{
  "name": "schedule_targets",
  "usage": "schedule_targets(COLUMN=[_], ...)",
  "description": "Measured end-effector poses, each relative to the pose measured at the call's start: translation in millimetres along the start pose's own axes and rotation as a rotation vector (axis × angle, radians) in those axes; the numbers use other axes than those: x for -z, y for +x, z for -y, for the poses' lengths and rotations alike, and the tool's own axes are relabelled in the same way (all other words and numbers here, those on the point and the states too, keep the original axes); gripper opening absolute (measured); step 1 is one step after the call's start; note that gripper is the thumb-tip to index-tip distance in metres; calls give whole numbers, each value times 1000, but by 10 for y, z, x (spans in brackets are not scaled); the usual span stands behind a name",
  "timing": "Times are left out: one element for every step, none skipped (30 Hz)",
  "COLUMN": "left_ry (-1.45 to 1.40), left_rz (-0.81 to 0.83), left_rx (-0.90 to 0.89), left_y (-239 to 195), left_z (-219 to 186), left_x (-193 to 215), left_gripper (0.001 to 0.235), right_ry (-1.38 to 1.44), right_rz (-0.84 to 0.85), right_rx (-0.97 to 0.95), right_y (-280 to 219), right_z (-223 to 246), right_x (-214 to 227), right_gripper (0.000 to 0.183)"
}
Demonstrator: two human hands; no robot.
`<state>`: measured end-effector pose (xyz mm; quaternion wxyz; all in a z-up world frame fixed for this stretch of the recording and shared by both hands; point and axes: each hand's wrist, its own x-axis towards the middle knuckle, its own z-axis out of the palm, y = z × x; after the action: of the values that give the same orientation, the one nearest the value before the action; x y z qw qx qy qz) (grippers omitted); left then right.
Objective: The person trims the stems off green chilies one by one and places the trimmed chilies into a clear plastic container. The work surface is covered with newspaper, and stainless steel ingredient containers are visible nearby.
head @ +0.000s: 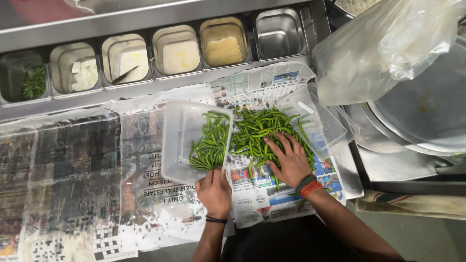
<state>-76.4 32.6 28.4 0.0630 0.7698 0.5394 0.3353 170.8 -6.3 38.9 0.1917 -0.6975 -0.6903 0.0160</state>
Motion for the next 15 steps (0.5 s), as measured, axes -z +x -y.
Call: schedule_targets(left_ry=[-19,-43,-61,-81,-60,-39,-21,-7,8,22,48,74,100,80,58], left_rz=[-89,-112,-136,-161,-146,-130,-112,-93,-77,-61,-42,-21,3,-2,-5], left_rx=[-4,20,42,64,93,122,152,162,171,179,182,185,187,173,157], left_y=[-64,-119,-151,-162,-158,-129,-110,-101,-67,-22,16,59,91,117,138], left_z=[-11,-31,-44,-58,-58,-49,-51,-60,-60,-66,-72,-81,-92,-105,-123], left_x=[-22,-47,-67,-97,-131,-169,-200,-213,-214,-213,-199,-185,-164,-139,-115], left_gripper=[8,8,9,9,8,8,9,8,8,8,8,9,10,12,14], right_ry=[7,14,24,33,42,44,44,45,54,64,76,75,75,75,72], right_rz=[1,3,15,27,42,64,88,112,101,89,80,83,88,92,92], right_rx=[10,20,28,37,41,42,39,37,44,51,58,61,60,59,66], right_y=[3,5,15,25,15,16,6,-2,-1,-8,-15,-8,-14,-14,-18], right_z=[-8,-23,-33,-54,-71,-89,-113,-139,-154,-165,-167,-177,-178,-178,-180], right_x=[3,18,31,48,58,59,64,70,73,78,79,80,80,79,83], right_gripper=[72,72,73,74,74,75,75,76,76,76,77,77,76,76,77])
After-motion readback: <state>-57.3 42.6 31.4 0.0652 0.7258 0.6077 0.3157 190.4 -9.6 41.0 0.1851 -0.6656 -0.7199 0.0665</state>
